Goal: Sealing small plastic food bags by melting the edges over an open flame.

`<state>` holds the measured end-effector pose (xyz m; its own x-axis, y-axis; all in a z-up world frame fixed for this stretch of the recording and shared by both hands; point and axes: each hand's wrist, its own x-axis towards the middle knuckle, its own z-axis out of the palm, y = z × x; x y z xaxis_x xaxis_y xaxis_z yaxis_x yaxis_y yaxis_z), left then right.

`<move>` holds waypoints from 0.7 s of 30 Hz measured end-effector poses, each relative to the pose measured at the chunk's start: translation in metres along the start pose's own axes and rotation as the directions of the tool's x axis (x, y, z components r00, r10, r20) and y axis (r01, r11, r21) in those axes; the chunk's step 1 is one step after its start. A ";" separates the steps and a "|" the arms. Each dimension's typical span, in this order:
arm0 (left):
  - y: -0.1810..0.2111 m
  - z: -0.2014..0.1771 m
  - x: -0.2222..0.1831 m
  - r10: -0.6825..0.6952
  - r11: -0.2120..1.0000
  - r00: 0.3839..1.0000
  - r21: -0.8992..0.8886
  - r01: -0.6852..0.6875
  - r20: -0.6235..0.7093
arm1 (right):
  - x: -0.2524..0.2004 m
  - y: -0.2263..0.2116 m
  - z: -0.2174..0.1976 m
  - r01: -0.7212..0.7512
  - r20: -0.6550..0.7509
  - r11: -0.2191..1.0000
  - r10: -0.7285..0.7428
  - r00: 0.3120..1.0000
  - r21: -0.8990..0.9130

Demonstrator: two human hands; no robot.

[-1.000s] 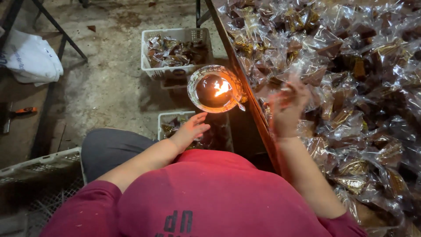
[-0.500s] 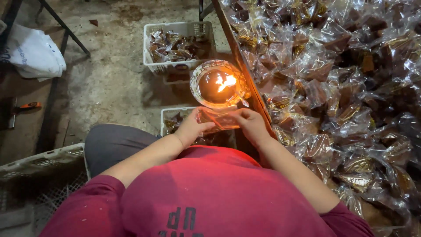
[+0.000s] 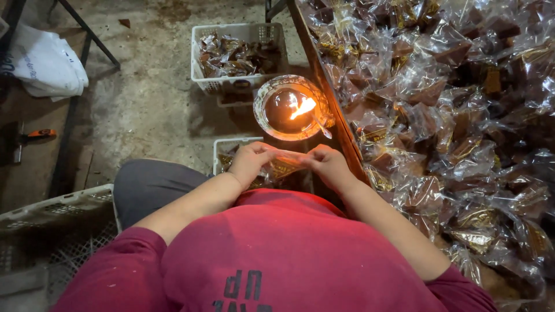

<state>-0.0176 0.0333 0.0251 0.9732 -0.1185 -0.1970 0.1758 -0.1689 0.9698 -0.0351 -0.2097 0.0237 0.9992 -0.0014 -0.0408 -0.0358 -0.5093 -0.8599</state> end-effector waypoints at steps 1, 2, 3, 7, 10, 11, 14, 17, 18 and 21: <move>-0.007 -0.003 0.003 0.006 0.996 0.998 0.088 0.000 -0.070 | 0.006 0.015 -0.002 -0.001 -0.014 1.000 0.001 1.000 -0.005; -0.004 -0.002 0.004 0.005 0.996 0.998 0.087 0.001 -0.068 | 0.004 0.011 -0.003 -0.004 -0.015 1.000 0.003 1.000 -0.005; -0.002 -0.002 0.005 0.029 0.993 0.997 0.112 -0.021 -0.071 | 0.002 0.005 -0.004 -0.075 0.031 0.995 0.073 0.997 0.068; 0.007 0.016 -0.008 0.197 0.976 0.975 0.076 -0.205 0.102 | 0.006 0.032 0.016 -0.272 0.212 0.871 0.199 0.957 0.410; 0.041 0.019 -0.034 0.201 0.751 0.885 0.514 -0.414 0.420 | -0.014 -0.027 0.008 -0.324 0.224 0.630 0.235 0.946 0.706; 0.032 0.021 -0.024 0.200 0.751 0.885 0.514 -0.414 0.420 | -0.009 -0.027 0.003 -0.324 0.224 0.630 0.235 0.946 0.706; 0.009 0.026 -0.003 -0.103 0.834 0.887 0.526 -0.170 0.450 | 0.001 -0.019 -0.009 -0.137 -0.009 0.455 0.305 0.952 0.880; 0.009 0.030 0.008 -0.126 0.974 0.929 0.219 0.050 0.349 | 0.003 -0.012 -0.012 -0.085 -0.074 0.592 0.239 0.968 0.801; 0.015 0.032 0.010 -0.167 0.983 0.919 -0.015 0.184 0.358 | 0.000 -0.019 -0.012 -0.093 -0.055 0.626 0.212 0.976 0.774; 0.015 0.034 0.028 -0.228 0.888 0.883 -0.284 0.361 0.411 | 0.002 -0.016 -0.011 -0.106 -0.040 0.702 0.189 0.981 0.704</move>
<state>0.0072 -0.0060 0.0288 0.7584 -0.4679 -0.4538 0.5499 0.0853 0.8309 -0.0327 -0.2105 0.0430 0.9744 -0.1321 -0.1819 -0.1449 0.2491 -0.9576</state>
